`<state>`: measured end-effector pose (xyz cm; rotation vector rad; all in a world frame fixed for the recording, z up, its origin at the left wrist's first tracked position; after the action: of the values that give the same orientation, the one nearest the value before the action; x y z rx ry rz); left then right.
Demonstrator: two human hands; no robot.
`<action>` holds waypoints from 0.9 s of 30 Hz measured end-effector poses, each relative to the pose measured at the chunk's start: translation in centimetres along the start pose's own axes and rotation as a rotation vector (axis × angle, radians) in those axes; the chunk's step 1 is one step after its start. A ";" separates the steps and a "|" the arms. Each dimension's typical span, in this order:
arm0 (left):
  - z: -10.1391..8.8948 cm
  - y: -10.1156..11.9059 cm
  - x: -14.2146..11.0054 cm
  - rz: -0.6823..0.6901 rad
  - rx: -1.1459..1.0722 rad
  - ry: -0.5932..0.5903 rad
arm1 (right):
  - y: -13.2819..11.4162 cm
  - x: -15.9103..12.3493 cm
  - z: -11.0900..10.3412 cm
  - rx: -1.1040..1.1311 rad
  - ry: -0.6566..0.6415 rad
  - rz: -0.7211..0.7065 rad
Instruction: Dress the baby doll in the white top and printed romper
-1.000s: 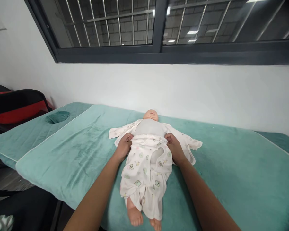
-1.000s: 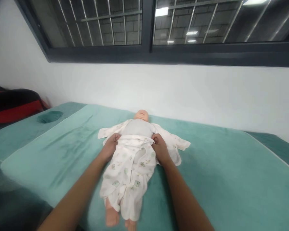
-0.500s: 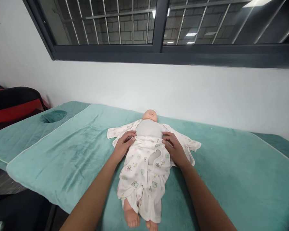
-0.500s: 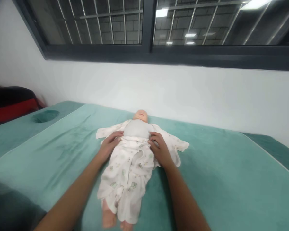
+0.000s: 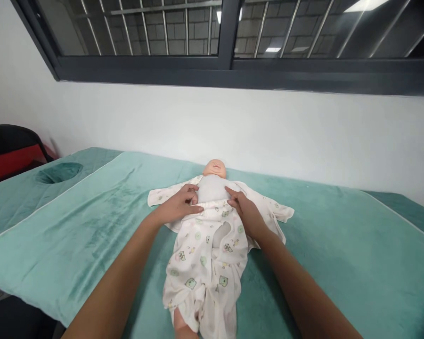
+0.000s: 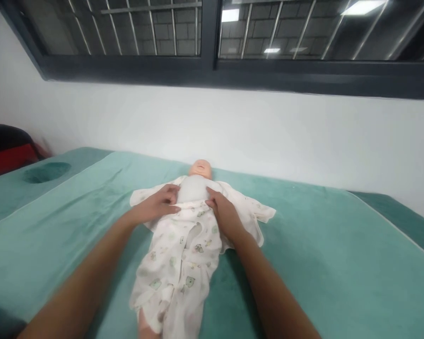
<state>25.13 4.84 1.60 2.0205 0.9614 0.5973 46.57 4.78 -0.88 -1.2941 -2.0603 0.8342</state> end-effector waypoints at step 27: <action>-0.9 -5.0 1.7 -0.241 0.091 0.273 | 3.0 1.9 -2.1 -0.101 0.257 0.176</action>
<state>23.46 8.51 -1.88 1.8933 1.3952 0.7181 49.06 7.96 -1.49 -1.5676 -1.8263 0.6066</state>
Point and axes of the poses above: each hand's wrist, its own x-axis towards the middle knuckle, its own z-axis out of the palm, y = z × x, the point moved 7 cm from there along x, towards the middle knuckle, and after that the axes turned 14 degrees about -y, right-handed, at the moved point
